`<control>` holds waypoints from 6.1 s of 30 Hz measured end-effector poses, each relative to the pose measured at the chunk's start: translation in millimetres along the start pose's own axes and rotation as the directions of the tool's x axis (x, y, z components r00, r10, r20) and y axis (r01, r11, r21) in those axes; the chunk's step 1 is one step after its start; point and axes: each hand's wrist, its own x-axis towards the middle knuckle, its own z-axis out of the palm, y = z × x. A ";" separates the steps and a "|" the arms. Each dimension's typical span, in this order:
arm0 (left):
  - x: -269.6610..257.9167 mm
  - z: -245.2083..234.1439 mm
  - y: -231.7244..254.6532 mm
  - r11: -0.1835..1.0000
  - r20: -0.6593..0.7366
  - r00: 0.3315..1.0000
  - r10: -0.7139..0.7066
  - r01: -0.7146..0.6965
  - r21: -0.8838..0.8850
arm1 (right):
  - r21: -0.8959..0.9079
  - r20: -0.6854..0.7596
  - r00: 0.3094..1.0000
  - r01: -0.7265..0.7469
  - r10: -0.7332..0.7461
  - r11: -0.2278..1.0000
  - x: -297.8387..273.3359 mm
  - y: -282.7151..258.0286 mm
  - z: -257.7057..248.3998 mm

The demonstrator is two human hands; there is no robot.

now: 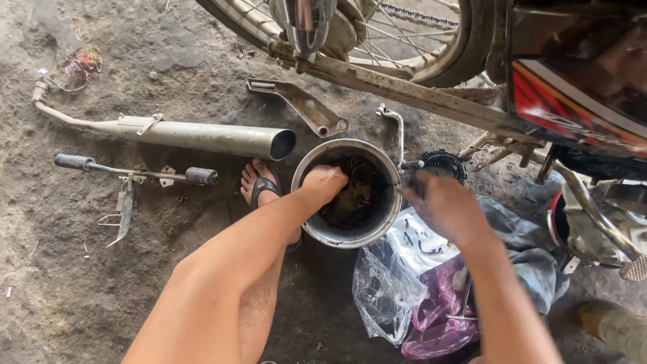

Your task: The person crouches beside a Honda motorcycle and works on the engine's lower side, using a socket wrench on a bolt. They handle small parts, dip components into a bucket of dark liquid, and fit a round filter-like part back onto the engine.

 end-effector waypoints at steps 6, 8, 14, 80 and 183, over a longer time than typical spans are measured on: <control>-11.0 11.9 3.1 1.000 -0.012 1.000 -0.011 0.011 -0.005 | 0.849 -0.205 0.904 -0.026 0.375 0.527 -10.0 -13.2 38.4; -9.8 18.0 -2.2 0.999 -0.034 0.999 -0.008 0.006 -0.051 | 0.758 -0.294 0.919 0.058 0.261 0.650 -3.0 -6.3 43.3; 6.8 -4.9 -15.7 0.938 -0.007 0.997 -0.075 0.068 -0.340 | 0.769 -0.278 0.927 0.058 0.251 0.636 3.6 3.6 42.7; -28.3 -248.4 103.9 0.643 -0.565 0.464 0.683 -0.748 0.163 | 0.852 -0.175 0.975 0.218 0.134 -0.477 -14.3 34.5 46.0; -17.4 -265.5 168.1 0.575 -0.208 0.965 -0.157 -0.082 -0.814 | 0.651 -0.327 0.883 0.469 0.337 -0.597 -5.4 38.4 73.7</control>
